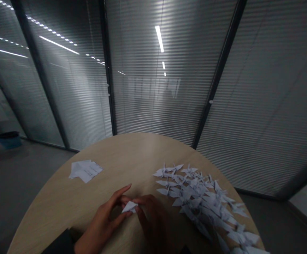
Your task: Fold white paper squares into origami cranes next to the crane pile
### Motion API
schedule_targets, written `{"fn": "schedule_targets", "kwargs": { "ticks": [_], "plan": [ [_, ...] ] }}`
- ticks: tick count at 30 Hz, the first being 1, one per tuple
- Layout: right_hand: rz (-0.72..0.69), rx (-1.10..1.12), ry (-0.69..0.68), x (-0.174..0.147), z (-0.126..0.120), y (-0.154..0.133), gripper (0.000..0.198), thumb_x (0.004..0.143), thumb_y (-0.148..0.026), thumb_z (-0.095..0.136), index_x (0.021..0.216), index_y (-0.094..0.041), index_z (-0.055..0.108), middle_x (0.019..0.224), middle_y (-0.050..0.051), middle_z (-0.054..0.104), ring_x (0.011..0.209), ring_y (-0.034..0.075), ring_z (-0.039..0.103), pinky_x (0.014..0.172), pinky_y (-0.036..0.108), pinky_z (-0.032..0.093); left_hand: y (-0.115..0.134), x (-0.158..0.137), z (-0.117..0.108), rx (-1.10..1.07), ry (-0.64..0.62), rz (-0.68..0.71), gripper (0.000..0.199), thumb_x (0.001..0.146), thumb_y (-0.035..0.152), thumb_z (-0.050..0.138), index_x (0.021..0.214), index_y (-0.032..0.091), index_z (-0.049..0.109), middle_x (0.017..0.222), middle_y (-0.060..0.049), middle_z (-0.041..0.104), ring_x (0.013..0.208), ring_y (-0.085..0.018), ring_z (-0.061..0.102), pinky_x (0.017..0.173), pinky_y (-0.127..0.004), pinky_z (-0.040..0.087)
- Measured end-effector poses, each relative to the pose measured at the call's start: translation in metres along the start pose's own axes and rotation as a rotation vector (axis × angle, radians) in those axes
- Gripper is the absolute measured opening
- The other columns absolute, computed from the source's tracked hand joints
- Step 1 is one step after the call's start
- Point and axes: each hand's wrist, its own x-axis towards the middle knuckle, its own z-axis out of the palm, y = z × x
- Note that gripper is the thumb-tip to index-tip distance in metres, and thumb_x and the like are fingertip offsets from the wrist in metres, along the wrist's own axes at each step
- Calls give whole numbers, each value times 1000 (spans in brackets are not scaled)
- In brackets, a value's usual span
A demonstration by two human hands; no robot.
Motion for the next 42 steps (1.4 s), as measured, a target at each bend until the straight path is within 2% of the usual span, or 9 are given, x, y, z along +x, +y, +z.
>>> {"fn": "schedule_targets", "kwargs": {
  "ticks": [4,9,11,15,18,23,27,33,42],
  "plan": [
    [148,-7,35,1,1,1,18,81,-38,53,85,-23,62,86,2,68,85,20,63,81,29,46,2,0,-3,-22,44,14,54,78,11,59,127,30,44,99,0,68,92,-16,63,89,-31,47],
    [225,49,-48,4,3,-3,22,74,-39,58,84,-20,64,85,4,69,84,22,64,78,28,47,-2,-1,-5,-44,99,45,49,77,14,62,122,30,49,102,-1,68,95,-17,64,89,-30,49],
    [254,65,-76,5,2,-6,22,73,-40,59,82,-20,65,84,4,70,84,22,64,78,28,46,0,0,-6,-22,110,85,41,77,16,65,115,29,56,101,-2,69,93,-17,65,84,-29,51],
    [280,116,-95,7,1,-6,26,72,-44,61,76,-19,66,79,3,70,80,22,65,75,27,47,7,2,-8,25,97,193,13,79,23,64,91,25,69,89,-3,71,84,-17,66,75,-26,53],
    [281,143,-76,7,0,-2,25,71,-44,62,72,-19,66,73,2,69,74,20,64,70,25,47,10,4,-9,-6,107,219,10,81,28,63,81,23,72,85,-5,72,81,-17,67,73,-26,54],
    [319,122,-54,8,-2,-4,24,69,-43,63,71,-19,66,70,2,68,70,20,63,65,25,46,8,7,-11,-93,186,114,10,74,31,69,74,22,74,79,-5,73,76,-19,68,69,-26,54],
    [326,147,-77,10,-3,-11,24,69,-41,62,70,-18,66,70,3,68,72,21,64,67,25,46,7,9,-11,-162,200,16,9,69,31,73,68,22,75,75,-6,72,73,-19,68,64,-25,54],
    [336,155,-145,12,-4,-18,25,69,-41,61,70,-17,67,70,3,68,72,20,63,68,25,45,9,10,-10,-197,136,-48,11,67,32,73,66,22,75,75,-6,73,72,-20,68,65,-27,54],
    [417,249,-150,16,-7,-14,27,67,-45,63,64,-18,65,61,-1,67,63,17,61,59,24,44,17,11,-10,-256,72,-120,23,73,41,67,77,20,75,79,-6,74,72,-19,67,68,-28,54]
  ]
}}
